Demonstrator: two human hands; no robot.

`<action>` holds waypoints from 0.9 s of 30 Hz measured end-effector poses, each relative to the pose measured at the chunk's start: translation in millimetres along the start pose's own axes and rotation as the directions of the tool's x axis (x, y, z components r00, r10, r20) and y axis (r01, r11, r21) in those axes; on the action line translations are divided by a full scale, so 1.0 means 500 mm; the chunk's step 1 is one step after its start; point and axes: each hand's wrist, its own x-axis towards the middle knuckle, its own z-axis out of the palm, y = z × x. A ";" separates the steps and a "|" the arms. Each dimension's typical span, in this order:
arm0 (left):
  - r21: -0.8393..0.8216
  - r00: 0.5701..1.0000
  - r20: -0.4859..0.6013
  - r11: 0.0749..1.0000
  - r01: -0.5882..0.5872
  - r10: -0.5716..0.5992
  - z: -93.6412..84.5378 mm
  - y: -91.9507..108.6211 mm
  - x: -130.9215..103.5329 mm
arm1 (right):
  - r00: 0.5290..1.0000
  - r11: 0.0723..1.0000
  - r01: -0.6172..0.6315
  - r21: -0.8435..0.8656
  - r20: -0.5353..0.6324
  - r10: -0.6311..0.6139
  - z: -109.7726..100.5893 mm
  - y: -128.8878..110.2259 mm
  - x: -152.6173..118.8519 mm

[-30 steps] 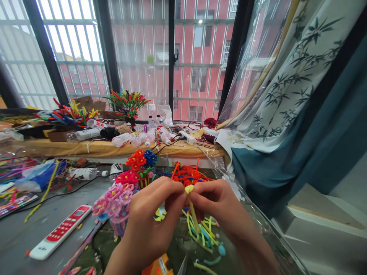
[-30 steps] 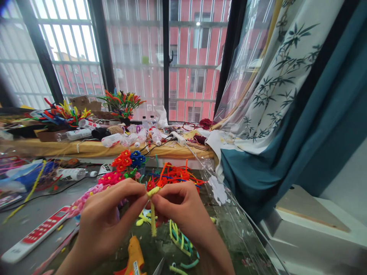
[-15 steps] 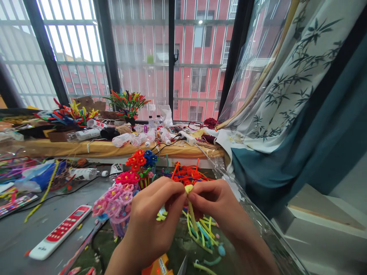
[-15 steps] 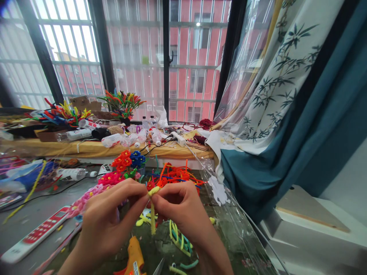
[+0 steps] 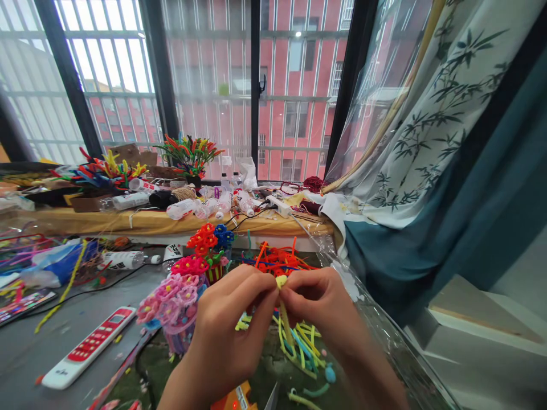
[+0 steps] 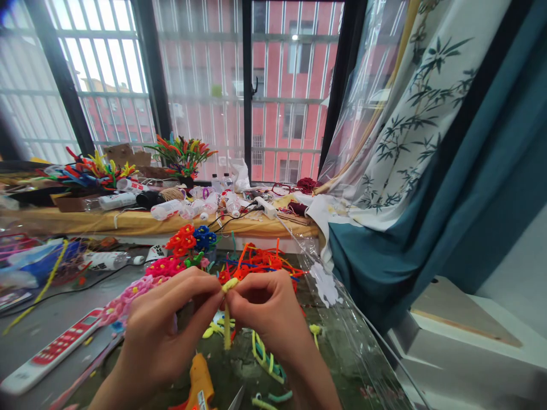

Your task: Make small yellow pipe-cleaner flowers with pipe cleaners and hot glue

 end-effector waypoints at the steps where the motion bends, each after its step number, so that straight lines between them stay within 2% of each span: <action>1: 0.003 1.000 0.001 1.000 0.002 -0.002 0.000 -0.001 -0.001 | 1.000 1.000 0.000 -0.001 -0.003 0.000 0.000 0.000 0.000; 11: 0.008 1.000 -0.013 1.000 0.018 -0.018 0.001 0.002 0.004 | 0.999 1.000 0.017 0.001 -0.046 -0.017 0.007 0.002 0.001; 18: -0.074 0.981 -0.025 0.979 0.189 -0.191 0.008 -0.006 -0.001 | 0.993 0.997 0.083 0.003 -0.088 -0.082 0.008 0.004 0.005; 24: -0.192 0.937 -0.048 0.924 0.332 -0.347 0.013 -0.016 0.002 | 1.000 1.000 -0.011 -0.020 0.012 0.011 -0.005 0.003 0.004; 27: -0.157 0.939 -0.063 0.932 0.326 -0.339 0.013 -0.020 0.002 | 1.000 0.998 -0.027 -0.051 -0.010 0.027 -0.005 0.000 0.005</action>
